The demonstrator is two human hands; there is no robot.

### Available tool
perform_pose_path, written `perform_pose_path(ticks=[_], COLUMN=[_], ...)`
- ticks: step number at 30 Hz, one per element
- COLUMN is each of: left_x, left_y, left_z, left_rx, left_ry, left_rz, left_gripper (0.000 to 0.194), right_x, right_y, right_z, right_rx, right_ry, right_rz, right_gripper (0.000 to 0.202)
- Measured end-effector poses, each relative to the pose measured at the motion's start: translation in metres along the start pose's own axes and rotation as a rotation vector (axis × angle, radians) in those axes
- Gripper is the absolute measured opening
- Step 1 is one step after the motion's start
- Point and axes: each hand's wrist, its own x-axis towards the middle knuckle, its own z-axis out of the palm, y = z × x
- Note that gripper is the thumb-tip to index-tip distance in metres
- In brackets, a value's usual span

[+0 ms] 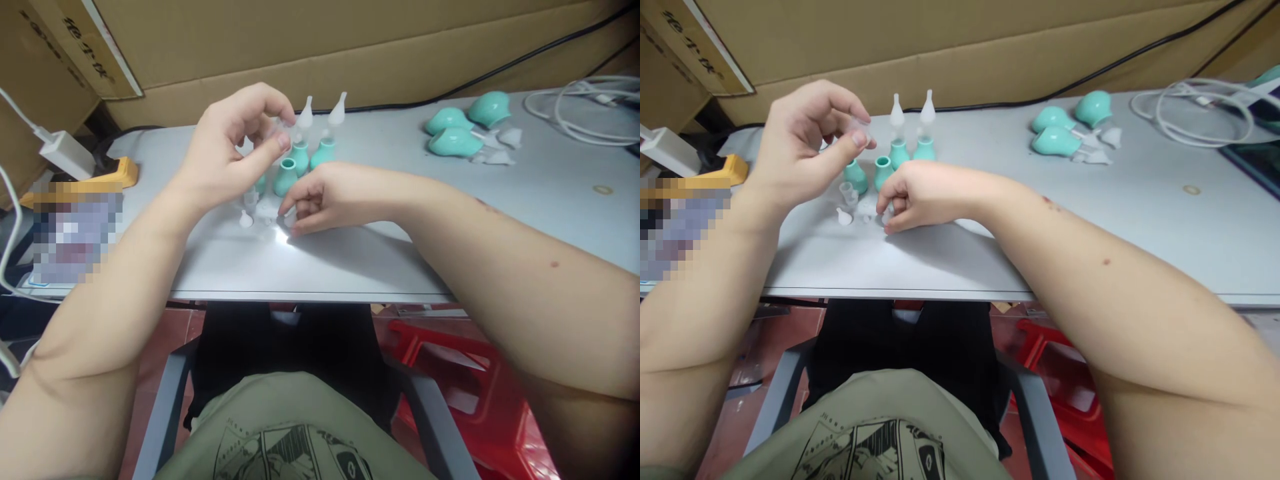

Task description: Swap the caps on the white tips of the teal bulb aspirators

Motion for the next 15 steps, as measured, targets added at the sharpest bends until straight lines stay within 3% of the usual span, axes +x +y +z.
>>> perform_pose_path(ticks=[3, 7, 9, 15], left_x=[0.001, 0.003, 0.004, 0.002], left_y=[-0.008, -0.014, -0.016, -0.012], left_z=[0.003, 0.001, 0.0, 0.002], left_rx=[-0.03, -0.158, -0.188, -0.224], left_ry=[0.035, -0.008, -0.039, -0.04], left_rz=[-0.042, -0.052, -0.056, -0.035], left_gripper=[0.053, 0.068, 0.07, 0.071], right_x=[-0.006, -0.007, -0.004, 0.007], right_y=[-0.005, -0.013, -0.016, -0.015], right_z=[-0.004, -0.004, -0.001, 0.011], right_rx=[0.104, 0.272, 0.34, 0.459], right_ry=[0.132, 0.497, 0.619, 0.704], right_rz=[-0.027, -0.153, -0.227, -0.317], right_gripper=[0.017, 0.024, 0.029, 0.033])
